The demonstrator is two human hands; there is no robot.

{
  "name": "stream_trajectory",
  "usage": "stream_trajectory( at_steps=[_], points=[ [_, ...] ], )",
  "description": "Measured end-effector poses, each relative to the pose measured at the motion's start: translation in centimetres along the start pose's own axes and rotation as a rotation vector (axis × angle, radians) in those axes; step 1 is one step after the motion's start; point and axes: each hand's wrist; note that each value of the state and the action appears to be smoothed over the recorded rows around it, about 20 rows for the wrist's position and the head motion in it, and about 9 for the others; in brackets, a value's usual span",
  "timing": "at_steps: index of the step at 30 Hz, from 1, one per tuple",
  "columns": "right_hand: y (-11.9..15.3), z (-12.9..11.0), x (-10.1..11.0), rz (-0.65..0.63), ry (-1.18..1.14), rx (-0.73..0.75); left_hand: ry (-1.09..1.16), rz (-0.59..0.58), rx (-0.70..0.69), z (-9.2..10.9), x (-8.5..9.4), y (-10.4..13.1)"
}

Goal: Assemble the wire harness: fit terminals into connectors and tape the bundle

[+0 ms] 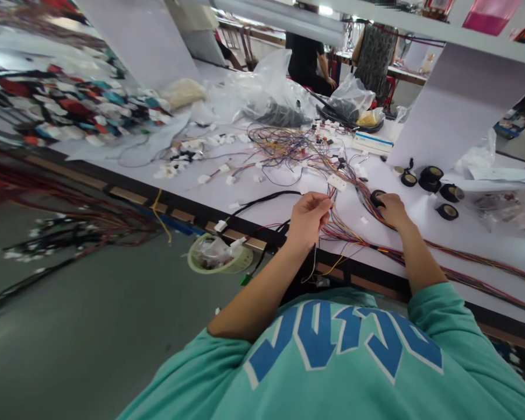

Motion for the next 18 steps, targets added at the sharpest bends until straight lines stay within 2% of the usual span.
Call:
stream_trajectory(
  at_steps=[2,4,6,8,10,12,15,18],
  points=[
    [0.4,-0.2,-0.4,0.049,-0.046,-0.033,0.009,-0.002,-0.005,-0.1,-0.1,-0.2],
    [1.1,-0.9,0.0,0.097,-0.245,0.025,-0.001,0.003,-0.028,-0.1,-0.2,-0.4],
    [2.2,-2.1,1.0,0.123,-0.543,0.201,-0.031,0.019,-0.077,0.1,-0.4,-0.6],
    [3.4,-3.6,2.2,0.100,-0.715,0.399,-0.093,0.021,-0.145,0.5,-0.6,-0.6],
    [4.7,-5.4,3.2,0.115,-0.739,0.557,-0.184,-0.010,-0.207,0.8,-0.8,-0.5],
    [5.7,-7.1,3.8,0.172,-0.687,0.640,-0.281,-0.045,-0.251,0.9,-0.9,-0.2],
    [6.7,-8.7,4.1,0.256,-0.579,0.632,-0.360,-0.066,-0.291,0.7,-0.8,0.3],
    [7.2,-9.4,4.0,0.321,-0.475,0.571,-0.338,-0.081,-0.294,0.5,-0.5,0.8]
  ],
)
Point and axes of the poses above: each hand's wrist, its own y-axis away from the middle knuckle, its own x-axis out of the back of the hand, z = x × y, and after that the axes turned 4 degrees about -z, right-handed
